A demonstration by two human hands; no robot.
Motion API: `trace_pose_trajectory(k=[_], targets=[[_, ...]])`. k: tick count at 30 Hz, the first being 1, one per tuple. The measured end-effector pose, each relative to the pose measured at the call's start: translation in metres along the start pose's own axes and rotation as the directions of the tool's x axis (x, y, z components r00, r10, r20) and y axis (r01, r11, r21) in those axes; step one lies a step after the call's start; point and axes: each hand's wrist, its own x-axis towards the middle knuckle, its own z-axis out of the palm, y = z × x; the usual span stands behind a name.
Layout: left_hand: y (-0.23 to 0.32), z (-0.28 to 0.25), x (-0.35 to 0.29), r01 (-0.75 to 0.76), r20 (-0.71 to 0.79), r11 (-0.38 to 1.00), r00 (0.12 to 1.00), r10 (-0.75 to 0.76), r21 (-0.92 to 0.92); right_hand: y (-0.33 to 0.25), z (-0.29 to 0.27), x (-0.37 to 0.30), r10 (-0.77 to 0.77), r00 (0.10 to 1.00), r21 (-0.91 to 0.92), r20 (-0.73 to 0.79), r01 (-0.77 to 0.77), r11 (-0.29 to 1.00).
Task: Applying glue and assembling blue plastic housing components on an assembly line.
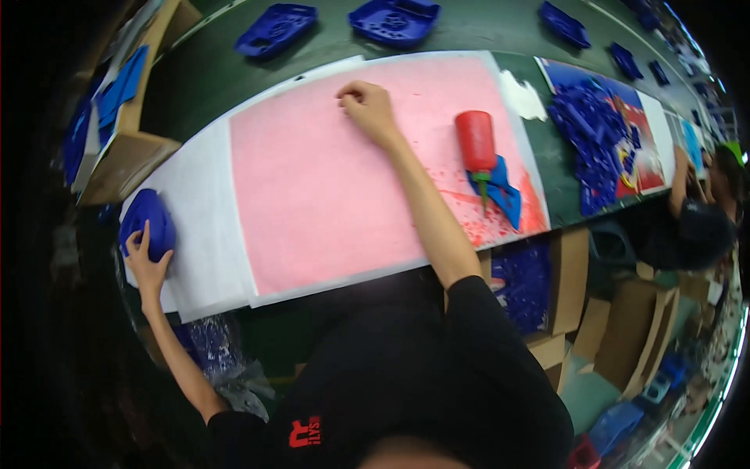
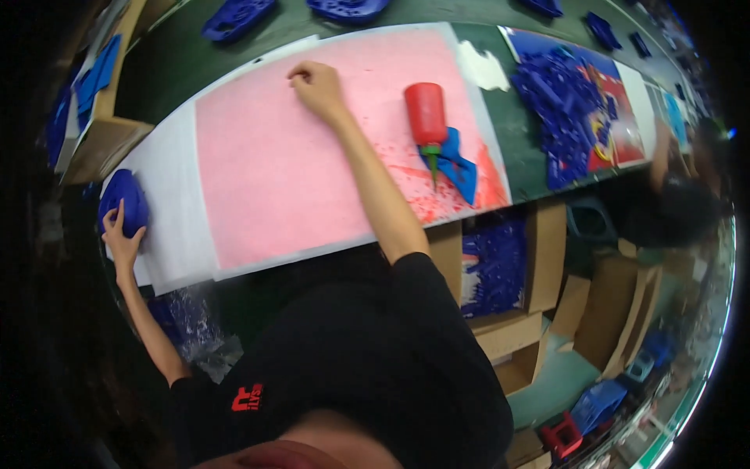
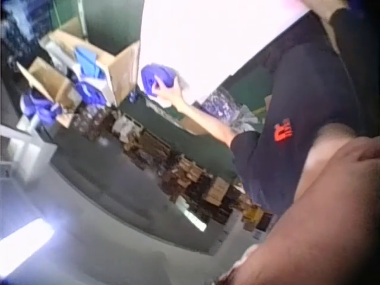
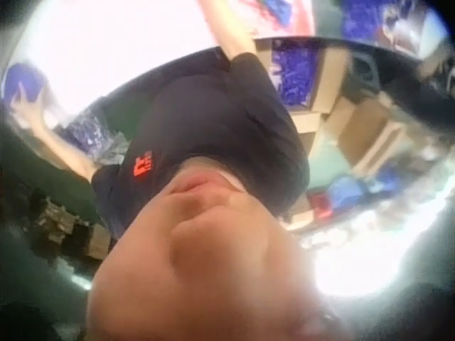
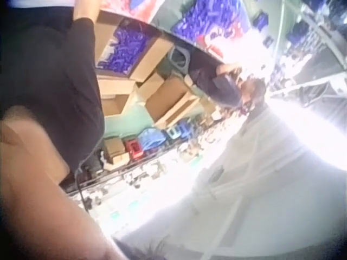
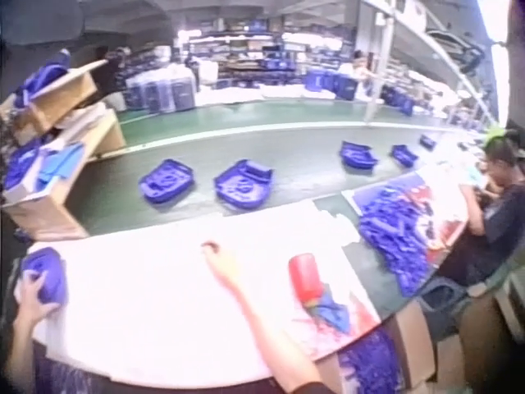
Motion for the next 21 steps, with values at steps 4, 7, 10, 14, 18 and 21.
trace_pose_trajectory(k=[4,7,10,14,18,21], targets=[[0.076,-0.050,0.003,-0.120,0.013,0.975,0.992,0.125,-0.186,-0.006,0.002,-0.001,0.021,1.000,0.069,0.003,-0.021,0.997],[0.155,-0.079,0.010,-0.295,-0.037,0.917,0.955,0.296,-0.268,0.005,-0.010,0.001,0.012,1.000,0.058,-0.002,-0.011,0.998],[0.224,-0.090,0.015,-0.382,-0.127,0.810,0.922,0.365,-0.445,-0.003,-0.019,0.001,0.106,0.994,0.187,0.006,-0.105,0.977],[0.283,-0.114,0.019,-0.448,-0.112,0.742,0.882,0.457,-0.499,-0.010,-0.021,0.003,0.182,0.979,0.405,0.086,-0.201,0.892],[0.305,-0.117,0.078,-0.564,-0.228,0.544,0.794,0.563,-0.621,-0.008,-0.032,0.007,0.232,0.965,0.647,0.120,-0.253,0.720],[0.309,-0.085,0.146,-0.615,-0.278,0.557,0.771,0.573,-0.559,-0.007,-0.038,0.008,0.233,0.962,0.724,0.144,-0.263,0.638]])
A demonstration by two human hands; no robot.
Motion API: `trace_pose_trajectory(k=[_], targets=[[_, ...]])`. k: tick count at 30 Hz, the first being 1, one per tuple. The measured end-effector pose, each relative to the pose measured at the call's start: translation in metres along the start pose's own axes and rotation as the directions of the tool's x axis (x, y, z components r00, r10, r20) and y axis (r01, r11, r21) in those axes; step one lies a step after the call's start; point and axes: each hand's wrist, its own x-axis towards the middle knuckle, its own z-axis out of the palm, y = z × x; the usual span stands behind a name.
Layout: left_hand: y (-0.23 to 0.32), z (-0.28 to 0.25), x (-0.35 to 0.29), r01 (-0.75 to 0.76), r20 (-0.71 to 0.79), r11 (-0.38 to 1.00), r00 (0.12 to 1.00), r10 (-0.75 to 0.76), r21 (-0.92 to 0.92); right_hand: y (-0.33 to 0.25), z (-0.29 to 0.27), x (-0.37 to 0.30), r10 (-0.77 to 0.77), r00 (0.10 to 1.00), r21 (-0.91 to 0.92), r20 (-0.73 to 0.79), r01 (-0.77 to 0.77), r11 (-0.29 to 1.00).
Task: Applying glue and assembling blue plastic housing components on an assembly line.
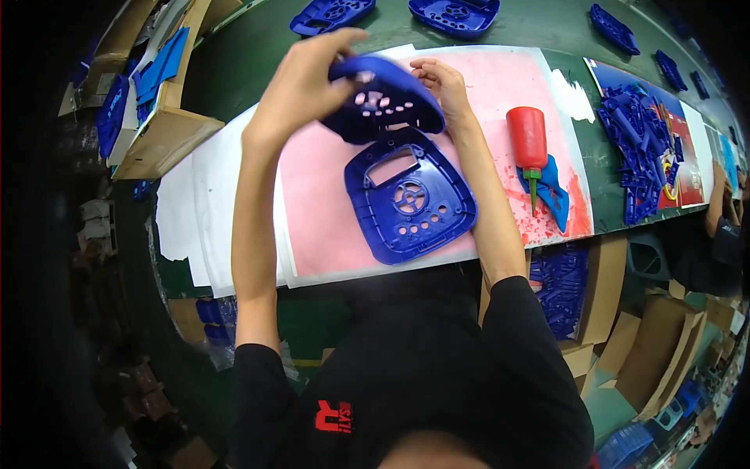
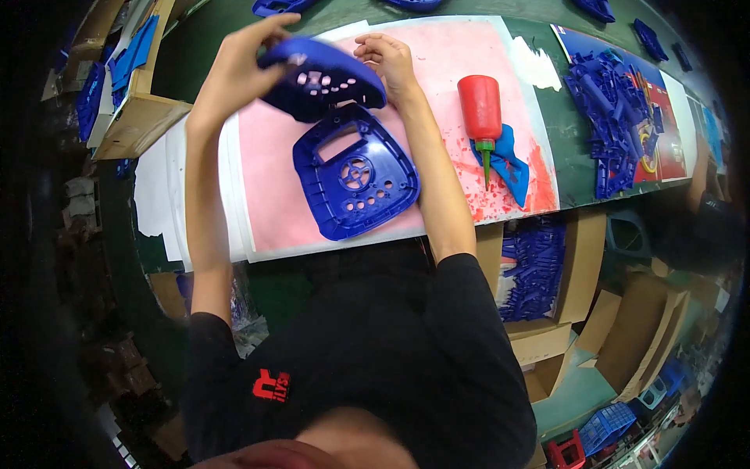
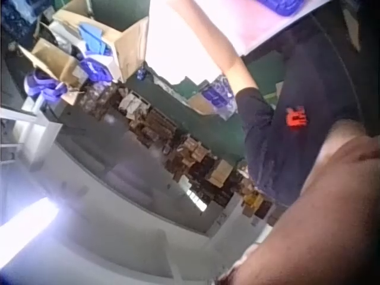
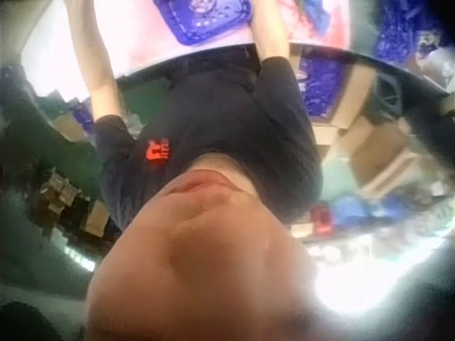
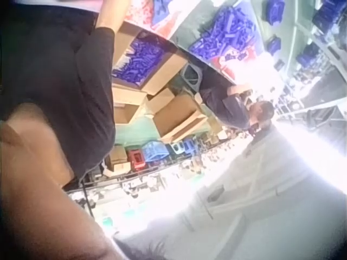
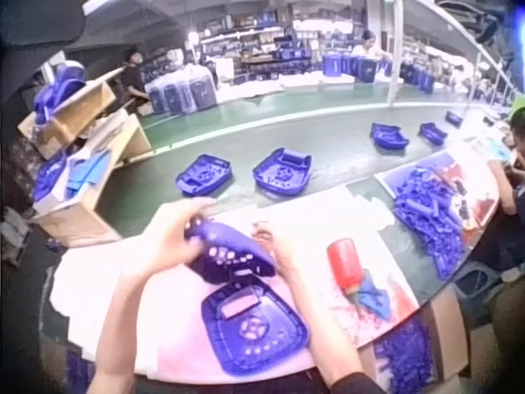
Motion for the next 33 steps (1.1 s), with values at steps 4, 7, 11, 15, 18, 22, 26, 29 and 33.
trace_pose_trajectory(k=[4,7,11,15,18,22,26,29,33], targets=[[-0.074,0.060,0.025,0.136,-0.230,0.979,0.968,-0.100,0.149,0.005,-0.009,0.007,0.036,0.999,0.122,-0.011,-0.034,0.992],[-0.100,0.090,0.019,0.163,-0.246,0.980,0.960,-0.132,0.110,0.004,-0.004,0.005,-0.052,0.998,-0.007,-0.037,0.052,0.999],[-0.121,0.094,0.010,0.169,-0.382,0.981,0.916,-0.119,0.098,0.006,0.007,-0.002,-0.118,0.982,-0.350,0.146,0.162,0.923],[-0.132,0.092,-0.023,0.590,-0.411,0.803,0.755,-0.511,0.086,0.016,0.001,-0.003,-0.251,0.938,-0.690,0.238,0.346,0.636],[-0.135,0.096,-0.049,0.521,-0.255,0.797,0.762,-0.596,-0.305,0.009,0.006,-0.003,-0.199,0.963,-0.578,0.180,0.267,0.772],[-0.151,0.105,-0.077,0.186,-0.214,0.490,0.729,-0.650,-0.851,-0.011,0.013,-0.010,-0.065,0.955,-0.653,0.289,0.246,0.716],[-0.145,0.096,-0.078,-0.022,-0.081,0.103,0.789,-0.609,-0.994,-0.062,0.028,-0.035,0.294,0.888,-0.925,0.353,0.283,0.254],[-0.134,0.105,-0.073,-0.055,-0.309,0.404,0.740,-0.598,-0.913,-0.069,0.044,-0.075,0.321,0.922,-0.949,0.214,0.274,-0.155],[-0.149,0.118,-0.069,0.002,-0.255,0.491,0.852,-0.456,-0.871,-0.061,0.048,-0.106,0.342,0.926,-0.943,0.161,0.247,-0.224]])
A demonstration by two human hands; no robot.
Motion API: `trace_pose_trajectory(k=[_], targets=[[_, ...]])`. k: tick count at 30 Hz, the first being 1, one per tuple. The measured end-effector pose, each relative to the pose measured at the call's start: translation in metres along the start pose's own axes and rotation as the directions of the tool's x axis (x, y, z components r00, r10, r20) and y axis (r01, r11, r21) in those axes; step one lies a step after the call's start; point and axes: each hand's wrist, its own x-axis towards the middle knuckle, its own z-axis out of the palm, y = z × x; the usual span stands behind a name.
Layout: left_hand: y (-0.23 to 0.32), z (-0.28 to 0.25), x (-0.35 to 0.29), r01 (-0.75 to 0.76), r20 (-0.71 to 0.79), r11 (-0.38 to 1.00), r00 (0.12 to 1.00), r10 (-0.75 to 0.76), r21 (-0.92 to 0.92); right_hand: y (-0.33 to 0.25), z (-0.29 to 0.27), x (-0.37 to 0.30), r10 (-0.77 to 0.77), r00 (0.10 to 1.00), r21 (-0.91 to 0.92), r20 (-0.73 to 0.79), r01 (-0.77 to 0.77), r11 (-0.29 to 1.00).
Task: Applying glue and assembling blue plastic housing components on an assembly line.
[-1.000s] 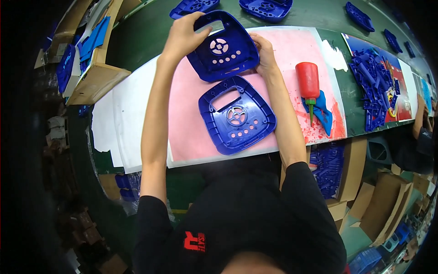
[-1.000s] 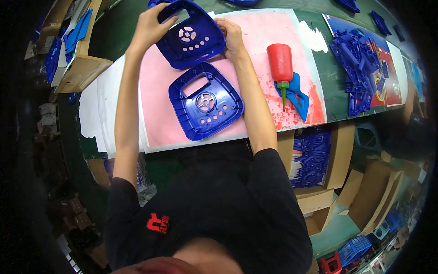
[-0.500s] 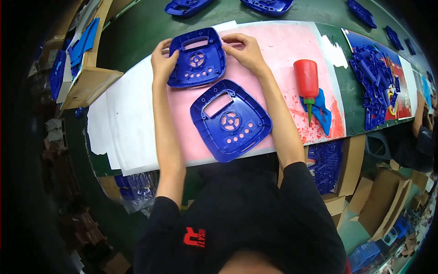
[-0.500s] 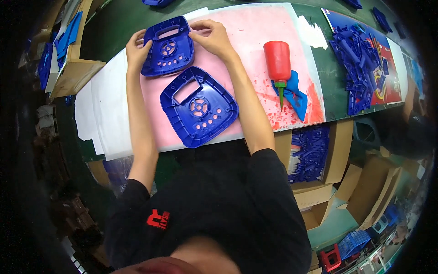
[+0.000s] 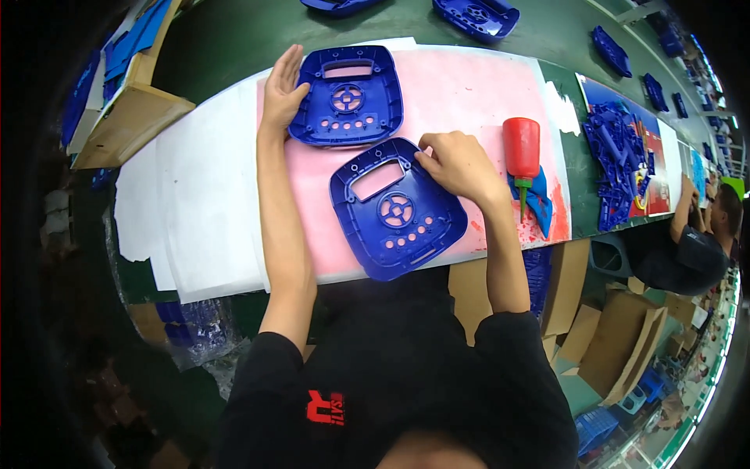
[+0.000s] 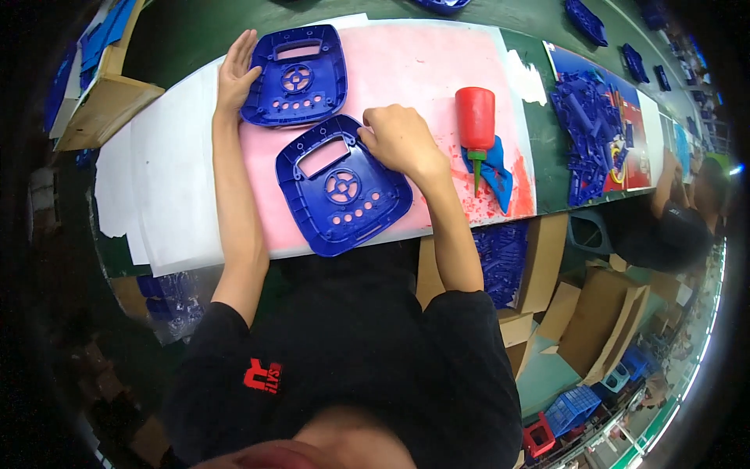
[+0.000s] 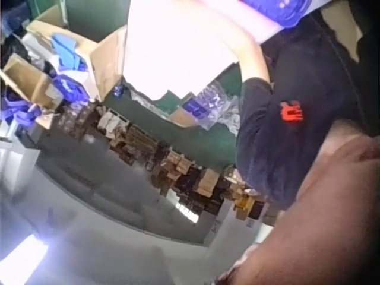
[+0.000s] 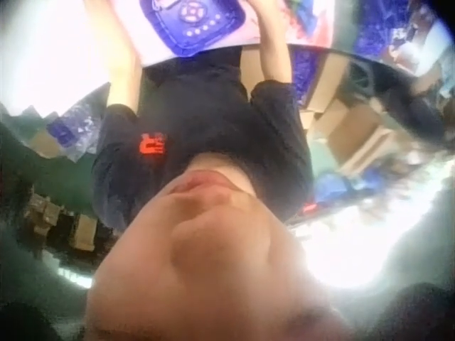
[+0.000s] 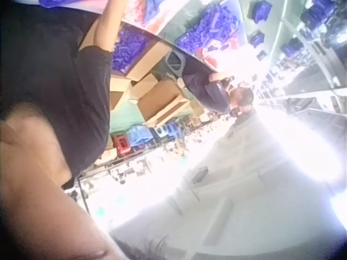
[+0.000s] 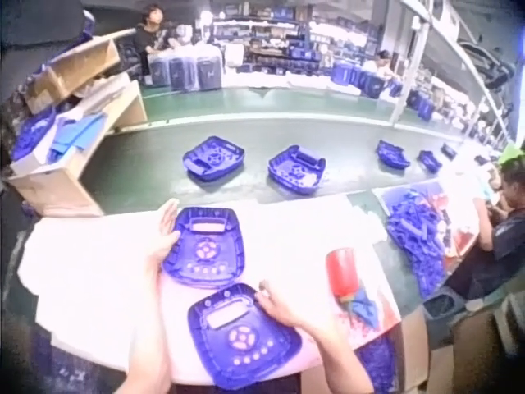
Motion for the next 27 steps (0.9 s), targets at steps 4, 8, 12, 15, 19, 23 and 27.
trace_pose_trajectory(k=[4,8,12,15,19,23,27], targets=[[0.004,0.003,0.001,0.035,0.038,0.998,0.999,-0.033,-0.059,0.000,-0.002,-0.030,0.122,0.991,0.137,-0.056,-0.113,0.984],[-0.002,0.023,0.000,0.009,0.019,1.000,1.000,-0.008,-0.030,0.019,-0.017,-0.053,0.177,0.976,0.224,-0.125,-0.146,0.964],[-0.003,0.036,-0.001,0.028,0.036,0.991,0.999,-0.033,0.129,0.032,-0.063,-0.064,0.482,0.791,-0.047,-0.378,-0.536,0.843],[-0.009,0.045,0.001,0.012,0.077,0.997,0.997,-0.017,0.071,0.076,-0.060,-0.061,0.526,0.788,-0.256,-0.318,-0.606,0.753],[-0.010,0.045,-0.001,-0.050,0.080,0.991,0.996,0.040,0.124,0.086,-0.049,-0.052,0.520,0.819,-0.234,-0.244,-0.570,0.788],[-0.012,0.042,-0.006,0.061,0.073,0.991,0.995,-0.070,0.117,0.082,-0.066,-0.049,0.545,0.820,-0.235,-0.175,-0.572,0.786],[0.002,0.042,-0.008,0.112,0.061,0.975,0.990,-0.126,0.190,0.088,-0.089,-0.058,0.576,0.812,0.201,-0.093,-0.552,0.809]])
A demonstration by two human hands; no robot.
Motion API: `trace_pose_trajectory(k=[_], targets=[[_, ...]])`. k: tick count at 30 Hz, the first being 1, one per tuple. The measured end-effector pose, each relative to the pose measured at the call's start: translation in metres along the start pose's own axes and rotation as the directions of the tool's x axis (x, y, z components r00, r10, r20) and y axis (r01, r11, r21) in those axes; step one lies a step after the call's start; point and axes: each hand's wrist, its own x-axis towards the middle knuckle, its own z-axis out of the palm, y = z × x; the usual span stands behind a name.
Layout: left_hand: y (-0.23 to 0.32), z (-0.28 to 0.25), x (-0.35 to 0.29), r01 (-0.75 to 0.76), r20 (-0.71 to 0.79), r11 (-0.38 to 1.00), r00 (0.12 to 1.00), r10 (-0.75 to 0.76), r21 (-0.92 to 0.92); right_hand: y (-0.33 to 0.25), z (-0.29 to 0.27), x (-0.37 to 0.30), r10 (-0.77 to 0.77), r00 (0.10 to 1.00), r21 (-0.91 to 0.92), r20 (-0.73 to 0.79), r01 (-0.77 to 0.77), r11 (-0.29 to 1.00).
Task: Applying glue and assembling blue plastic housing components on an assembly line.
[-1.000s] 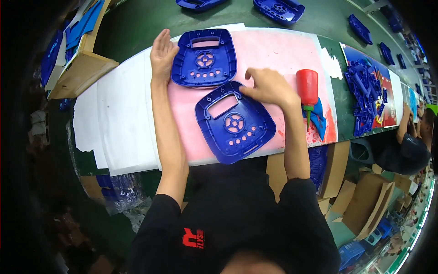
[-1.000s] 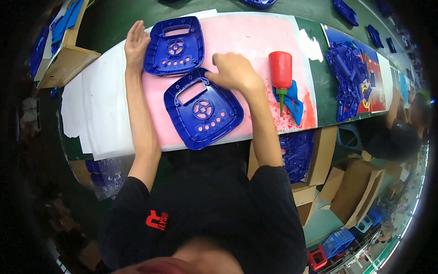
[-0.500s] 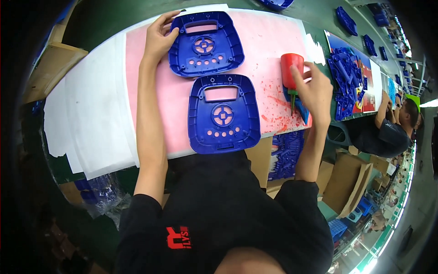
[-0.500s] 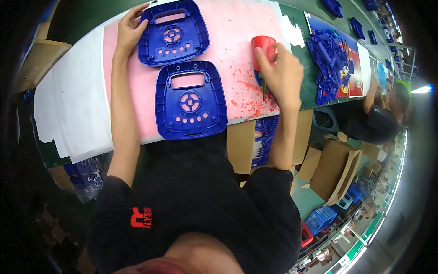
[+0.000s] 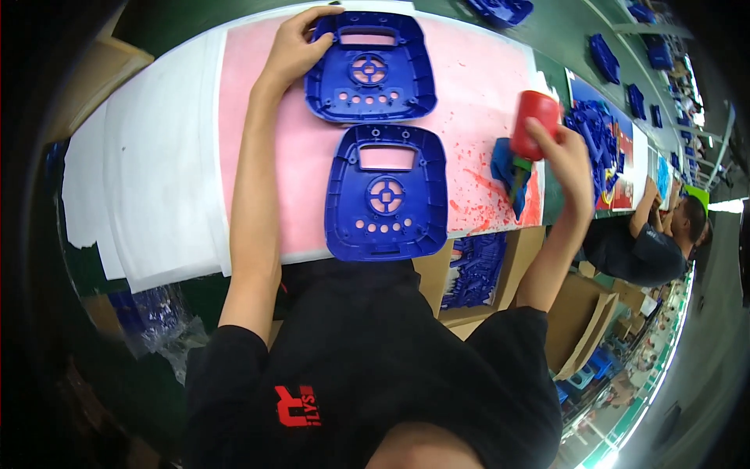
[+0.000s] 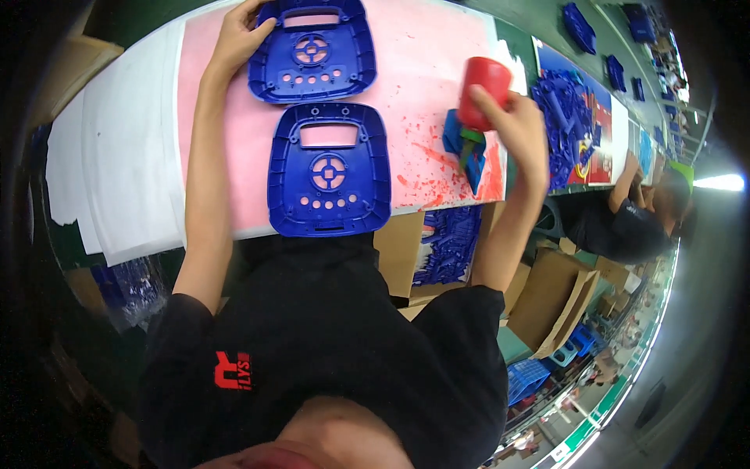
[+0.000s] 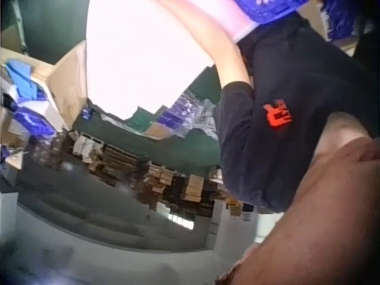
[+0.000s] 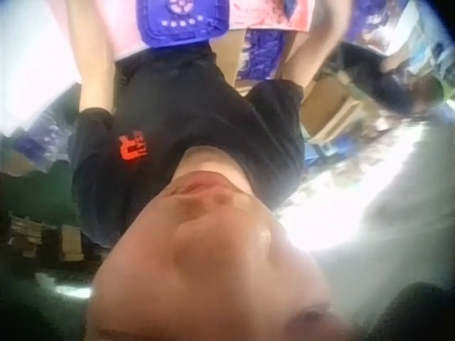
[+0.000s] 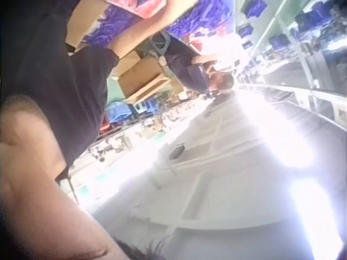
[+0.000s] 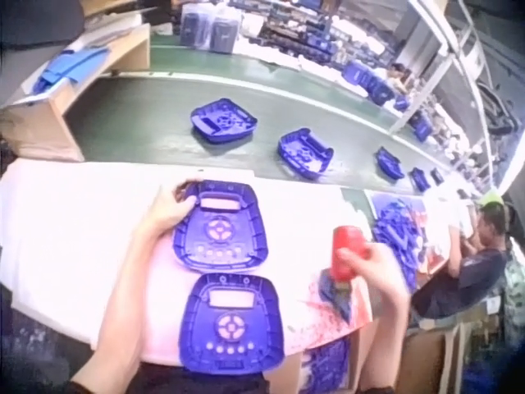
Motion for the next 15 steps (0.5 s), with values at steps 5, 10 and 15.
trace_pose_trajectory(k=[5,10,15], targets=[[-0.018,0.000,0.007,-0.101,0.038,0.941,0.992,0.119,-0.324,-0.030,-0.057,-0.007,-0.221,0.942,0.685,-0.253,0.336,0.647],[0.000,0.004,0.002,-0.052,-0.046,0.998,0.998,0.051,-0.025,-0.104,-0.055,0.010,-0.153,0.824,0.611,-0.546,0.517,0.600],[0.002,0.004,0.000,0.004,-0.042,0.999,0.999,-0.006,-0.051,-0.138,-0.008,0.062,-0.381,0.758,0.707,-0.529,0.642,0.295]])
